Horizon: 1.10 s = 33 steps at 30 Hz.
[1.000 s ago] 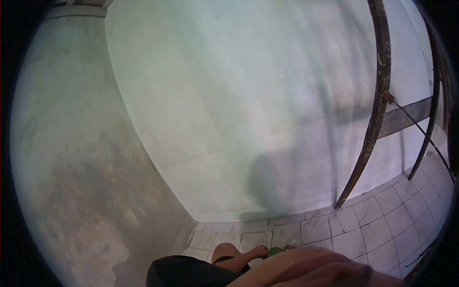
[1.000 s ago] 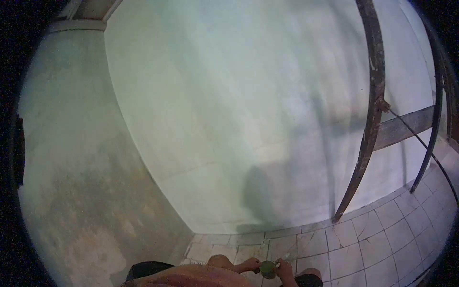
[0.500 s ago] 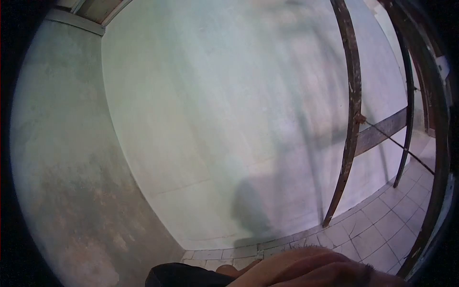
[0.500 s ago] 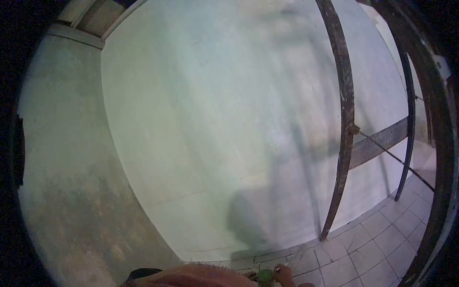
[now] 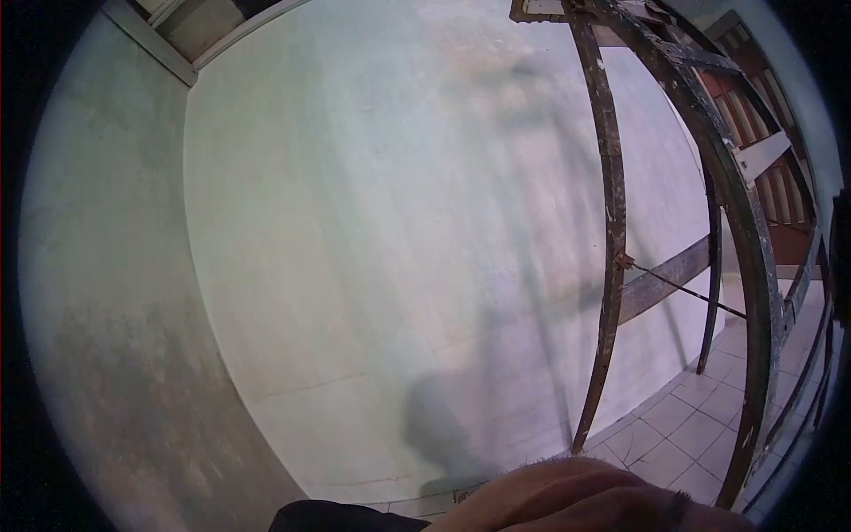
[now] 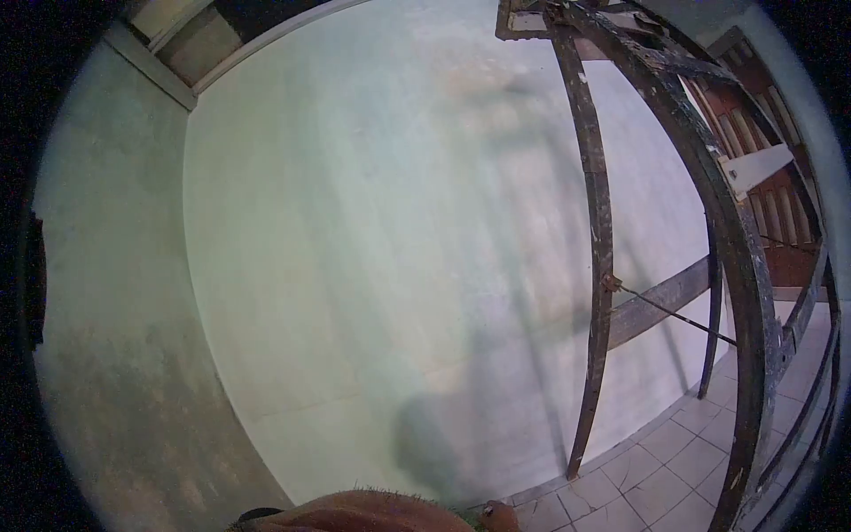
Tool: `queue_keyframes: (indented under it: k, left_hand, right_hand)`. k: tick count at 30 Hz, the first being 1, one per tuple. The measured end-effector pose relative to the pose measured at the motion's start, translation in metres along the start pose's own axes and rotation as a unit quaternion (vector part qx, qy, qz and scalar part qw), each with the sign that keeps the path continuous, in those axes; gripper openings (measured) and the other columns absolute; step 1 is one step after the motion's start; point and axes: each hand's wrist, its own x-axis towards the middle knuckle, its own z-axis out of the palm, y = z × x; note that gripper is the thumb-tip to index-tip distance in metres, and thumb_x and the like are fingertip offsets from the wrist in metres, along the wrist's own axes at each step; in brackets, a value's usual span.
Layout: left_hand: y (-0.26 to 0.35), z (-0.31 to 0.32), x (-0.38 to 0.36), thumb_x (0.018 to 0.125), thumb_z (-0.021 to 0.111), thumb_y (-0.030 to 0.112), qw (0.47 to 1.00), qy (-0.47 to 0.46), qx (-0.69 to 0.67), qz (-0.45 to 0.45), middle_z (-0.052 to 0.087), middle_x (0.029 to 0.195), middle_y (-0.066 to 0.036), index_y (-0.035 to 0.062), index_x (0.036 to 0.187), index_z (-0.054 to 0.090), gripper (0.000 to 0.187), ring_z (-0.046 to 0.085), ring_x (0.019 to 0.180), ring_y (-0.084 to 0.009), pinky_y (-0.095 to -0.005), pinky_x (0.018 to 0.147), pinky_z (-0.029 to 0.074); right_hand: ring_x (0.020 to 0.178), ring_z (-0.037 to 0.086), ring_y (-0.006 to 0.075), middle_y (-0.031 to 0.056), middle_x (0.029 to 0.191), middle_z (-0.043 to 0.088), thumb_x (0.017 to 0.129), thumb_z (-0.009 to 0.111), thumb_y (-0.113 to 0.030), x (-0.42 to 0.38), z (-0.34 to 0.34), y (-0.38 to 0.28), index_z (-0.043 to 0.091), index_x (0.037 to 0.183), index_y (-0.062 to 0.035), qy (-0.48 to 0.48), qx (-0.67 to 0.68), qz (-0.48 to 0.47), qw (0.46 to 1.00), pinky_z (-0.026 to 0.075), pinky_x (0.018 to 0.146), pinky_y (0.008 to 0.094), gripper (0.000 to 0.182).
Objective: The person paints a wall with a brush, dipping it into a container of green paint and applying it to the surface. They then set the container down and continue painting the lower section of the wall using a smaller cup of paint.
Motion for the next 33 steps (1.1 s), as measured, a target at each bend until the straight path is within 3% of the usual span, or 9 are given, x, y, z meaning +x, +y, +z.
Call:
queue_keyframes:
  k: [3,13,15,17,20,24,28,29,33]
  left_hand:
    - [0.006,0.003,-0.003,0.072,0.071,0.033,1.000,0.007,-0.016,0.021,0.062,0.101,-0.010,0.0034,0.100,0.059,0.043,0.056,0.097,-0.0199,-0.0376,0.087,0.044]
    - [0.022,0.015,-0.018,0.068,0.078,0.030,0.993,0.039,-0.082,0.078,0.060,0.108,-0.009,0.0052,0.108,0.056,0.052,0.053,0.105,-0.0182,-0.0376,0.092,0.041]
    - [0.023,0.020,-0.022,0.067,0.079,0.030,0.989,0.049,-0.099,0.094,0.060,0.110,-0.008,0.0055,0.109,0.055,0.054,0.052,0.107,-0.0178,-0.0376,0.093,0.040]
    - [0.019,0.026,-0.029,0.066,0.080,0.029,0.986,0.056,-0.113,0.110,0.060,0.111,-0.008,0.0059,0.110,0.055,0.057,0.052,0.109,-0.0175,-0.0376,0.094,0.039]
    - [0.020,0.036,-0.043,0.064,0.082,0.028,0.975,0.075,-0.145,0.148,0.059,0.114,-0.008,0.0064,0.113,0.054,0.060,0.051,0.112,-0.0170,-0.0376,0.095,0.039]
    - [-0.027,0.049,-0.029,0.060,0.086,0.027,0.962,0.059,-0.067,0.257,0.056,0.119,-0.008,0.0051,0.125,0.041,0.082,0.048,0.116,-0.0173,-0.0370,0.101,0.035]
    - [-0.063,0.073,-0.039,0.062,0.084,0.032,0.985,0.035,-0.037,0.167,0.056,0.121,-0.008,0.0030,0.130,0.035,0.089,0.050,0.117,-0.0212,-0.0386,0.108,0.025]
    - [-0.041,0.062,-0.053,0.062,0.084,0.030,0.980,0.044,-0.126,0.146,0.056,0.121,-0.009,0.0027,0.130,0.033,0.089,0.050,0.116,-0.0209,-0.0378,0.108,0.026]
    - [-0.061,0.067,-0.067,0.058,0.085,0.025,0.986,0.094,-0.106,0.089,0.053,0.121,-0.014,0.0044,0.130,0.026,0.096,0.051,0.115,-0.0238,-0.0370,0.099,0.038]
  right_hand:
    - [0.060,0.063,0.0258,0.0143,0.073,0.066,0.076,0.062,-0.019,0.006,0.011,0.017,0.057,0.111,-0.0015,0.036,-0.075,-0.071,0.994,0.051,0.057,0.0396,0.040]
    - [0.074,0.065,0.0271,0.0168,0.083,0.067,0.074,0.065,-0.021,-0.019,-0.007,-0.009,0.058,0.115,-0.0061,0.021,-0.081,0.021,0.996,0.052,0.069,0.0399,0.044]
    - [0.071,0.066,0.0286,0.0120,0.077,0.068,0.065,0.072,-0.038,-0.012,-0.010,0.009,0.065,0.088,-0.0089,0.019,-0.168,-0.054,0.984,0.053,0.066,0.0395,0.037]
    - [0.073,0.066,0.0300,0.0123,0.077,0.067,0.065,0.072,-0.038,0.031,0.015,0.077,0.065,0.088,-0.0094,-0.007,-0.123,-0.076,0.990,0.052,0.068,0.0405,0.037]
    - [0.077,0.065,0.0334,0.0133,0.080,0.067,0.067,0.071,-0.037,-0.031,-0.017,-0.015,0.064,0.087,-0.0098,0.033,-0.096,0.018,0.995,0.051,0.068,0.0425,0.035]
    - [0.075,0.063,0.0356,0.0158,0.077,0.064,0.067,0.073,-0.030,-0.057,-0.016,-0.019,0.061,0.088,-0.0086,0.044,-0.122,0.003,0.992,0.050,0.067,0.0428,0.032]
    - [0.075,0.063,0.0358,0.0156,0.078,0.064,0.068,0.073,-0.025,-0.063,-0.014,-0.011,0.061,0.088,-0.0081,0.036,-0.152,-0.029,0.987,0.049,0.067,0.0430,0.028]
    - [0.076,0.063,0.0358,0.0155,0.079,0.064,0.069,0.073,-0.025,-0.063,-0.012,-0.006,0.061,0.087,-0.0083,0.043,-0.124,-0.045,0.990,0.049,0.067,0.0432,0.028]
    - [0.076,0.063,0.0365,0.0165,0.080,0.064,0.077,0.071,-0.024,-0.065,0.001,-0.017,0.061,0.087,-0.0062,0.048,-0.132,-0.039,0.989,0.050,0.067,0.0401,0.022]
